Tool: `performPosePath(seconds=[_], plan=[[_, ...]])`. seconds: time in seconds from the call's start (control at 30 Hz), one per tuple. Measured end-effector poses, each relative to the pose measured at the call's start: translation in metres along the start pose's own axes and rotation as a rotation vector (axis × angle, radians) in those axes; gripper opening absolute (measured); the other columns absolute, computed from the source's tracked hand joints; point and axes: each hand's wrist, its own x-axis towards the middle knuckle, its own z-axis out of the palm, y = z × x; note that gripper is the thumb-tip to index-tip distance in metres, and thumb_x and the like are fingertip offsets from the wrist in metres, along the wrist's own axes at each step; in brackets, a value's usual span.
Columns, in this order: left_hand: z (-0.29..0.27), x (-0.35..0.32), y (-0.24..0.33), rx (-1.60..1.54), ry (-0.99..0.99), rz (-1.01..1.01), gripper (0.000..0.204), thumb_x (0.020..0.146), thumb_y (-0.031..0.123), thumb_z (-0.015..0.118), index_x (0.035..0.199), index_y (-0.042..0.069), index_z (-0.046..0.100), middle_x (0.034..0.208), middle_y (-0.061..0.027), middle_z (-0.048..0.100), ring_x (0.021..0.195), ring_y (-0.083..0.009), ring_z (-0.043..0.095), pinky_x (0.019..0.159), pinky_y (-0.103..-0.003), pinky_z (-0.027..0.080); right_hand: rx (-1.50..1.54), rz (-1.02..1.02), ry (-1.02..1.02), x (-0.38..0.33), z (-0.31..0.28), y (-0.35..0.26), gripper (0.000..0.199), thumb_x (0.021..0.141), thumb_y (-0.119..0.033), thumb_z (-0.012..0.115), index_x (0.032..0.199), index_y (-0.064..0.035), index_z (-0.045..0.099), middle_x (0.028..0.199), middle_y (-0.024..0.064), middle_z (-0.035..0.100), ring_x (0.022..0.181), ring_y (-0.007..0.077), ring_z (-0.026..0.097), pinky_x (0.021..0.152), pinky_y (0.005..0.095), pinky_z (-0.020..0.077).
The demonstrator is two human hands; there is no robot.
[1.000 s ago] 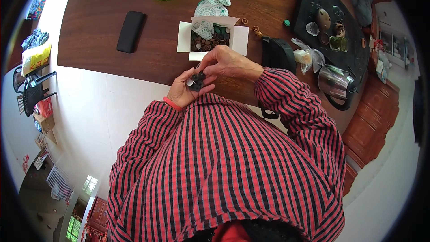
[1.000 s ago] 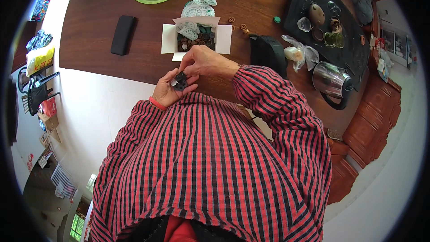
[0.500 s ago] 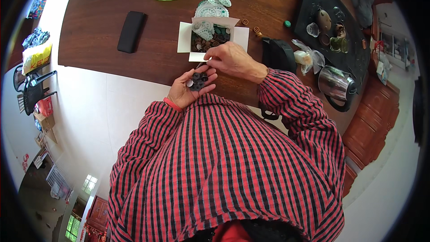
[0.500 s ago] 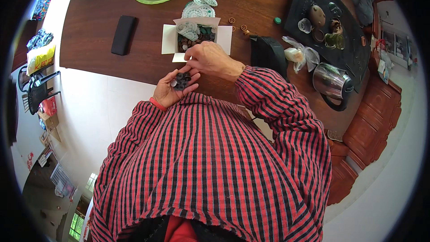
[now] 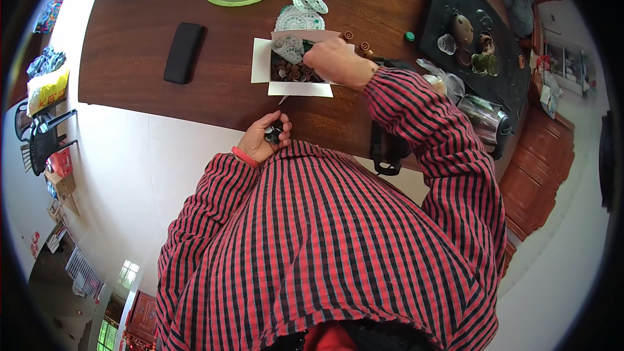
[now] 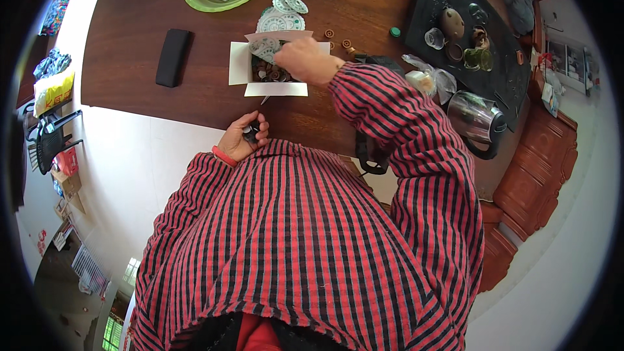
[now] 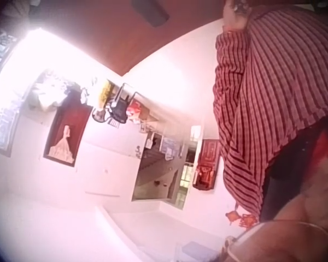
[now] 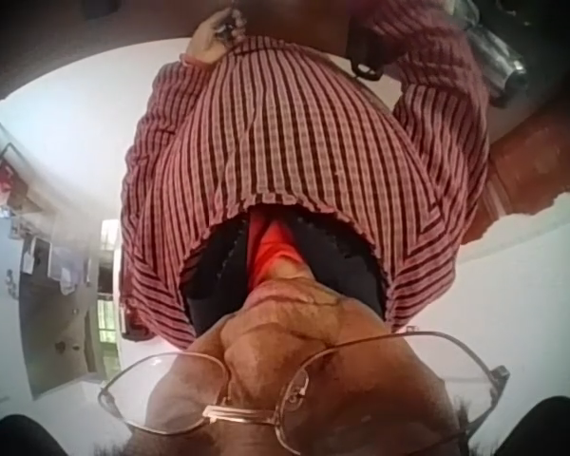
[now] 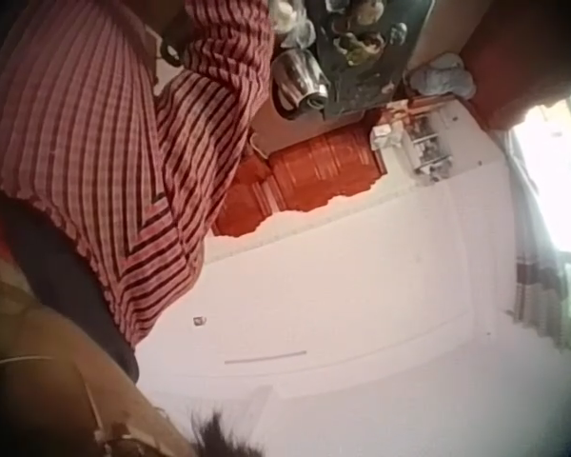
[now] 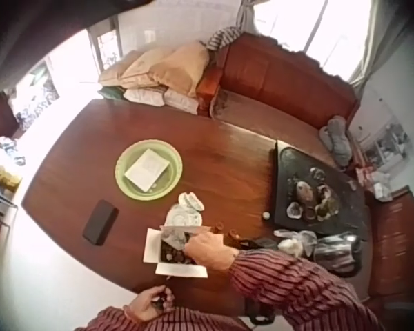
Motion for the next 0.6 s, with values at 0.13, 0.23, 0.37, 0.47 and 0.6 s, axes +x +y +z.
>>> performPosePath(seconds=[0.13,0.23,0.37,0.47,0.6], plan=[[-0.013,0.0,0.002,-0.02,-0.068,-0.028,0.023,0.096,0.025,0.045,0.089,0.006,0.054,0.073,-0.0051,0.053,0.059,-0.0139,0.046,0.054,-0.027,0.038,-0.173,-0.156,-0.044,0.006,0.032,-0.004,0.009,0.072,-0.012,0.06,0.072,-0.0073,0.068,0.071,0.0103,0.066,0.072,0.0273,0.066,0.061,0.04,0.0507],[-0.018,-0.002,0.004,-0.01,-0.054,-0.028,0.023,0.096,0.025,0.044,0.088,0.006,0.054,0.071,-0.0045,0.052,0.058,-0.0141,0.046,0.054,-0.028,0.039,-0.214,-0.213,-0.04,0.009,0.045,-0.005,0.009,0.072,-0.012,0.06,0.072,-0.0079,0.068,0.071,0.0101,0.066,0.073,0.0271,0.066,0.06,0.0394,0.0503],[-0.017,-0.005,0.006,0.007,-0.009,-0.006,0.024,0.096,0.026,0.044,0.089,0.006,0.054,0.072,-0.0047,0.053,0.058,-0.0142,0.046,0.053,-0.028,0.039,-0.215,-0.225,-0.053,0.011,0.048,-0.004,0.008,0.071,-0.011,0.061,0.071,-0.008,0.068,0.072,0.0102,0.066,0.073,0.0268,0.066,0.06,0.0382,0.05],[-0.015,-0.005,0.007,0.005,0.009,-0.011,0.023,0.096,0.026,0.045,0.089,0.006,0.054,0.073,-0.0052,0.053,0.057,-0.0143,0.046,0.054,-0.028,0.04,-0.19,-0.207,-0.063,0.012,0.047,-0.002,0.008,0.071,-0.011,0.061,0.07,-0.0075,0.068,0.071,0.0104,0.066,0.073,0.0264,0.066,0.059,0.0376,0.05],[-0.011,-0.006,0.006,0.022,0.046,-0.003,0.023,0.096,0.025,0.046,0.089,0.005,0.055,0.077,-0.007,0.055,0.06,-0.0158,0.05,0.059,-0.03,0.046,-0.191,-0.221,-0.057,0.009,0.046,0.001,0.007,0.07,-0.01,0.061,0.07,-0.0071,0.068,0.072,0.0107,0.066,0.072,0.0263,0.066,0.058,0.0379,0.0499]])
